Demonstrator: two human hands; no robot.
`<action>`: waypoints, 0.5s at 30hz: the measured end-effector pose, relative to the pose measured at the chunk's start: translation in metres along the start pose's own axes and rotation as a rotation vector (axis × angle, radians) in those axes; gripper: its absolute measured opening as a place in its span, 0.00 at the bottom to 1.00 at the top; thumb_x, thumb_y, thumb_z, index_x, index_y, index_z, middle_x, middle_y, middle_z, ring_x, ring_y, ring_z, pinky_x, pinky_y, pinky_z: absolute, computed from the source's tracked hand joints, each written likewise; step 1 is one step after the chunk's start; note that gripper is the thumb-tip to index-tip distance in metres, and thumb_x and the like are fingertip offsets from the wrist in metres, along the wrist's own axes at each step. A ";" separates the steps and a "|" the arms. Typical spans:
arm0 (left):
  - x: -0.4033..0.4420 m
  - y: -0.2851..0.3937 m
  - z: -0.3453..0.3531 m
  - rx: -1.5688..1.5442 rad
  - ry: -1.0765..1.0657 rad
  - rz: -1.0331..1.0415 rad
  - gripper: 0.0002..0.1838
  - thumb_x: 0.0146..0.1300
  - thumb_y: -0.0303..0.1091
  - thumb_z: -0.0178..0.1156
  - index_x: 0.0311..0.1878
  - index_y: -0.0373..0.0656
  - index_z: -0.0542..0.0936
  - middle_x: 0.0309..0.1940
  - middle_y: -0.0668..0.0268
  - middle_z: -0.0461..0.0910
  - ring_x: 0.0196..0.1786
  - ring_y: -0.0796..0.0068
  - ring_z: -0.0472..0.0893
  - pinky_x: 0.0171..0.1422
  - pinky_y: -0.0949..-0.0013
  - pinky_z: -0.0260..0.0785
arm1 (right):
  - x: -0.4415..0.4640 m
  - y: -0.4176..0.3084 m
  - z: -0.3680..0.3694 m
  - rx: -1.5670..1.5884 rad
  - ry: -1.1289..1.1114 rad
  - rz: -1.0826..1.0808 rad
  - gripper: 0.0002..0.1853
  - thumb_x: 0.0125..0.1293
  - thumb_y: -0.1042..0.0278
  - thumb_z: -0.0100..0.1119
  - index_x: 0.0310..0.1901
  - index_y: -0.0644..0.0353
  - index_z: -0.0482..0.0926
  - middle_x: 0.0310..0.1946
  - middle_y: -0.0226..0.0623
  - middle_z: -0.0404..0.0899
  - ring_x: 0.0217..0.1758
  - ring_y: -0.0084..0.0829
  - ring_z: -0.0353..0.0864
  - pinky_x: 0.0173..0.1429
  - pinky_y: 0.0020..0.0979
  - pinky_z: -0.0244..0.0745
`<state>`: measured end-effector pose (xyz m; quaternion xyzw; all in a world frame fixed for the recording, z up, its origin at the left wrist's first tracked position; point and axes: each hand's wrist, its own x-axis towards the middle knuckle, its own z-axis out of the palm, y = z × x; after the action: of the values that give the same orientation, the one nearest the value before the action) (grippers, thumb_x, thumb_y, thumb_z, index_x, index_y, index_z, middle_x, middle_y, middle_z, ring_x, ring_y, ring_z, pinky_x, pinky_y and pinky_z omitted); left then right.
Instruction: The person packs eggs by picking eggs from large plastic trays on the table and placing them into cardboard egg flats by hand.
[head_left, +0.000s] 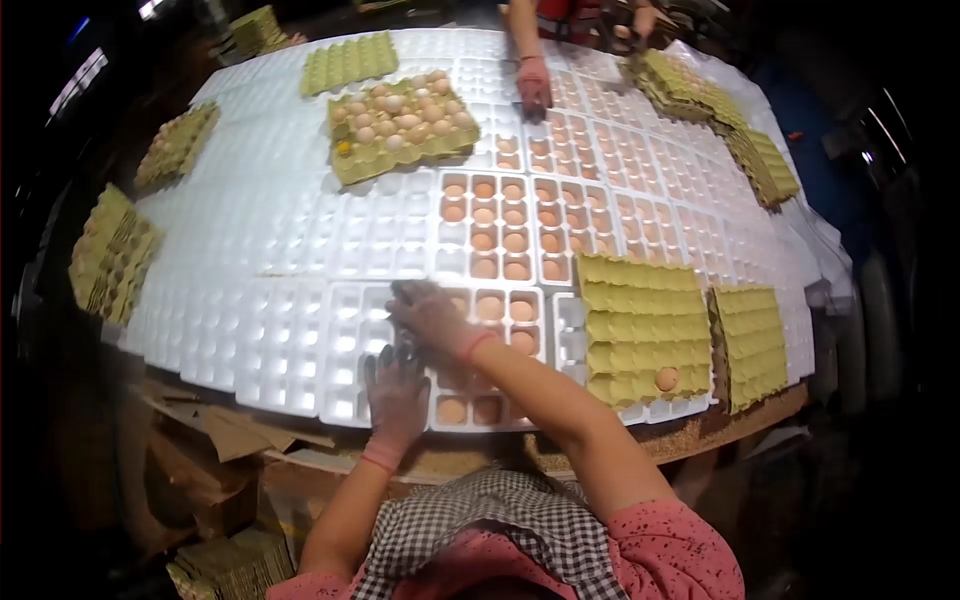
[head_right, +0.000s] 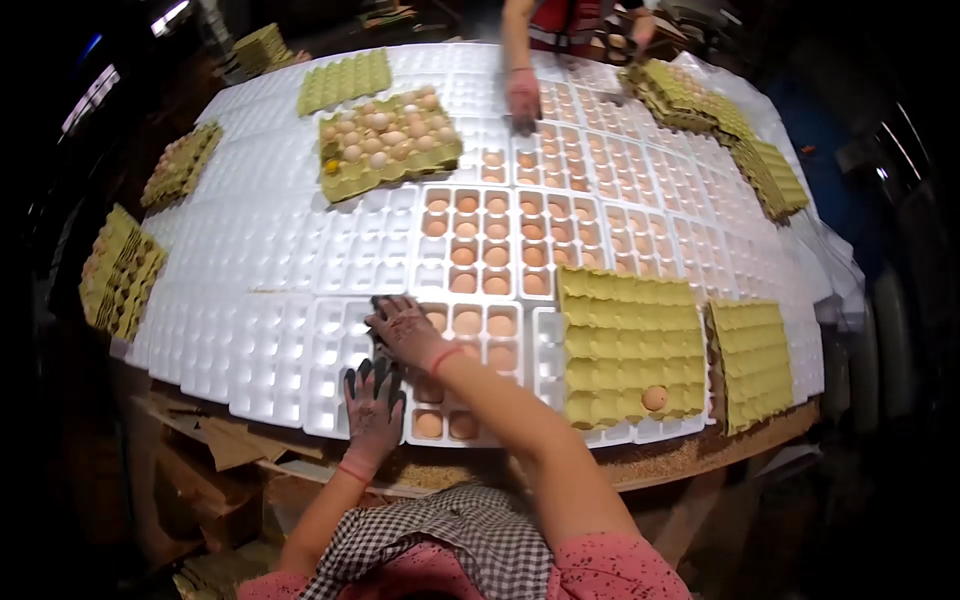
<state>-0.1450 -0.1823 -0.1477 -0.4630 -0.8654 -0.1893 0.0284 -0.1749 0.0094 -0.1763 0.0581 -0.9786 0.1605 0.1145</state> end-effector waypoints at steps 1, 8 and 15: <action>0.003 0.000 -0.001 -0.067 0.004 -0.026 0.31 0.58 0.35 0.63 0.66 0.40 0.72 0.66 0.49 0.68 0.71 0.41 0.62 0.79 0.38 0.45 | -0.009 0.002 -0.006 0.081 0.061 -0.028 0.26 0.64 0.54 0.60 0.62 0.52 0.73 0.65 0.47 0.68 0.71 0.49 0.63 0.75 0.49 0.54; 0.015 0.011 -0.014 -0.328 0.110 0.090 0.33 0.56 0.28 0.60 0.68 0.35 0.68 0.69 0.47 0.66 0.73 0.39 0.60 0.79 0.42 0.47 | -0.219 0.014 -0.200 -0.256 0.396 0.691 0.38 0.56 0.73 0.57 0.72 0.55 0.62 0.69 0.55 0.63 0.71 0.59 0.60 0.74 0.55 0.56; 0.078 0.149 0.006 -1.008 -0.396 0.149 0.30 0.71 0.25 0.55 0.74 0.41 0.62 0.57 0.56 0.75 0.49 0.68 0.79 0.55 0.68 0.75 | -0.375 0.040 -0.219 -0.302 -0.170 0.788 0.30 0.58 0.72 0.61 0.65 0.52 0.71 0.59 0.46 0.75 0.65 0.52 0.70 0.75 0.53 0.57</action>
<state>-0.0681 -0.0440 -0.0913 -0.5063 -0.6210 -0.4874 -0.3471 0.2271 0.1481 -0.0771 -0.3245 -0.9445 0.0418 -0.0294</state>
